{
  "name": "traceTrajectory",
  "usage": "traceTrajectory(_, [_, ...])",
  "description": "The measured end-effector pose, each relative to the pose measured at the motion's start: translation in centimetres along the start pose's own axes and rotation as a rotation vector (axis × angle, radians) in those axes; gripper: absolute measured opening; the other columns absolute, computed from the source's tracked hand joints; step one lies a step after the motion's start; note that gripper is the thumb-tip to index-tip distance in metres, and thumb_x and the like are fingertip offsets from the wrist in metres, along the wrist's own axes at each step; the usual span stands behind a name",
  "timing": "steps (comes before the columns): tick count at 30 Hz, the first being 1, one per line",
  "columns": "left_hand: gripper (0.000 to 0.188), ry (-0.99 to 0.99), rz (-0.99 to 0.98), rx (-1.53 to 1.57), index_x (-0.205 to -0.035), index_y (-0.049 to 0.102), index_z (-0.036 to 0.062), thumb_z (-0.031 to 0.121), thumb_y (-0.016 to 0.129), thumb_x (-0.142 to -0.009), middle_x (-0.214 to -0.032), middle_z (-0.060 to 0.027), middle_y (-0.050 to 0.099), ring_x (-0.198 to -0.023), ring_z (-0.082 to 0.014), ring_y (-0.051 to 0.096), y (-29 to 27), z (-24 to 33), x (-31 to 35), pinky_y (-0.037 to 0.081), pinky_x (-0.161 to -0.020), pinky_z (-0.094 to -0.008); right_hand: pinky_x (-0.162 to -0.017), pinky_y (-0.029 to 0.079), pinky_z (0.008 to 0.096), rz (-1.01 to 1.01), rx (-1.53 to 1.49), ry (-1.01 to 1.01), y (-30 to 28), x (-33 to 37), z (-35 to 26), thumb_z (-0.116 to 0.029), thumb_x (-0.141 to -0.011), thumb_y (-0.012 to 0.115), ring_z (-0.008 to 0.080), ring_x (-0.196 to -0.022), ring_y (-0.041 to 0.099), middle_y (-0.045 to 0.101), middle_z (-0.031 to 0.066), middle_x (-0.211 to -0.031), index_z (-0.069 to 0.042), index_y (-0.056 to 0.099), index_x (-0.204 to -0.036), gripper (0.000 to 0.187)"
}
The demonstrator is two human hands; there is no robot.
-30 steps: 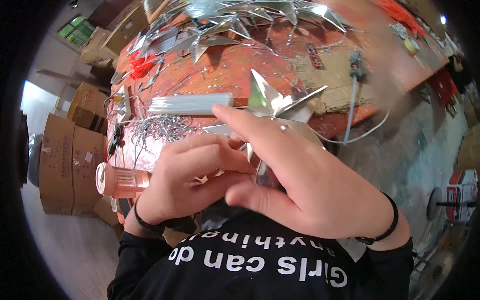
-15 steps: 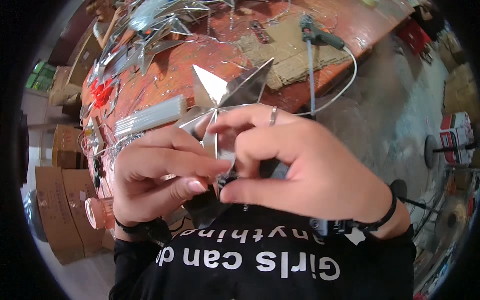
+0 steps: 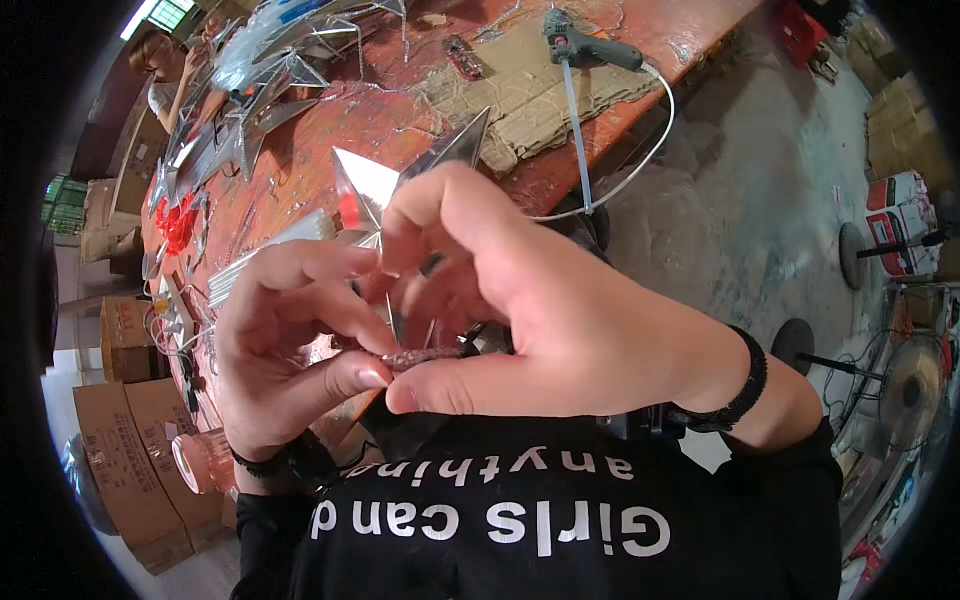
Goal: The person decorates a silver star-shaped ornament by applying hot glue and attaching a beaded chain along its edges. They repeatedly pick up the glue gun, apply glue to a point, and press the chain into place, working around the star's perimeter.
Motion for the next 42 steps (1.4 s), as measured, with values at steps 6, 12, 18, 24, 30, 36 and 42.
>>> traceTrajectory(6, [0.028, 0.049, -0.086, -0.337, -0.102, 0.066, -0.0044, -0.004, 0.074, -0.076, -0.086, -0.0102, 0.069, -0.075, -0.0153, 0.065, -0.7, -0.4, -0.4, 0.05, -0.069, -0.0274, -0.058, 0.038, 0.0202, 0.038, 0.259, 0.328, -0.5, 0.8, -0.9, -0.013, -0.09, 0.068, 0.0038, -0.065, 0.05, 0.056, -0.0008, -0.076, -0.002, 0.053, -0.117, 0.033])
traceTrajectory(12, [0.023, -0.059, -0.171, -0.549, -0.095, 0.073, -0.0009, -0.007, 0.068, -0.073, -0.074, -0.0108, 0.066, -0.067, -0.0159, 0.062, -1.2, -0.2, -0.8, 0.046, -0.062, -0.0279, -0.055, 0.035, 0.0172, 0.226, 0.222, 0.479, -1.9, 3.3, -2.8, -0.008, -0.089, 0.066, -0.0009, -0.064, 0.047, 0.059, -0.0043, -0.072, 0.001, 0.064, -0.088, 0.01])
traceTrajectory(18, [0.017, -0.248, -0.06, -0.528, -0.095, 0.072, 0.0006, -0.004, 0.068, -0.079, -0.081, -0.01, 0.067, -0.073, -0.0161, 0.063, -2.9, -1.2, -0.8, 0.048, -0.064, -0.0264, -0.051, 0.033, 0.017, 0.404, 0.024, 0.478, -3.6, 5.7, -2.7, -0.005, -0.089, 0.063, -0.0006, -0.06, 0.046, 0.059, -0.0027, -0.072, 0.001, 0.061, -0.086, 0.007])
traceTrajectory(24, [0.011, -0.452, 0.06, -0.464, -0.09, 0.068, -0.0022, 0.004, 0.071, -0.081, -0.083, -0.0063, 0.067, -0.074, -0.0112, 0.062, -3.8, -1.8, -1.5, 0.049, -0.069, -0.024, -0.048, 0.031, 0.018, 0.522, -0.061, 0.422, -4.4, 7.0, -0.9, -0.003, -0.088, 0.061, 0.0021, -0.054, 0.044, 0.051, -0.0033, -0.064, 0.0, 0.057, -0.082, 0.007])
traceTrajectory(30, [0.012, -0.525, 0.13, -0.367, -0.093, 0.065, -0.001, 0.006, 0.069, -0.085, -0.084, -0.0013, 0.064, -0.073, -0.0057, 0.058, -4.4, -2.5, -1.9, 0.047, -0.066, -0.0202, -0.045, 0.031, 0.0175, 0.569, -0.043, 0.433, -4.9, 8.0, 0.5, -0.009, -0.088, 0.059, 0.0028, -0.051, 0.045, 0.052, -0.0015, -0.061, -0.002, 0.056, -0.08, 0.011])
traceTrajectory(36, [0.013, -0.528, 0.135, -0.272, -0.1, 0.066, -0.0002, 0.007, 0.064, -0.09, -0.091, -0.0002, 0.066, -0.078, -0.0051, 0.059, -4.5, -3.0, -2.1, 0.048, -0.066, -0.0213, -0.04, 0.029, 0.0167, 0.557, -0.045, 0.535, -5.1, 8.9, 0.6, -0.012, -0.088, 0.059, 0.0023, -0.044, 0.043, 0.054, 0.0007, -0.056, -0.004, 0.054, -0.079, 0.013])
traceTrajectory(42, [0.012, -0.511, 0.192, -0.345, -0.091, 0.064, 0.0, 0.008, 0.07, -0.086, -0.084, -0.0004, 0.064, -0.076, -0.0044, 0.058, -4.5, -3.2, -2.7, 0.048, -0.064, -0.0197, -0.039, 0.03, 0.0168, 0.589, -0.033, 0.474, -5.6, 9.7, 1.0, -0.013, -0.088, 0.058, 0.0028, -0.042, 0.043, 0.054, 0.0016, -0.055, -0.004, 0.054, -0.078, 0.013])
Point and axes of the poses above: each hand's wrist, its own x-axis away from the middle knuckle, its own y-axis out of the palm, z = x × y, the point moved 2 cm from there along -x, towards the middle knuckle
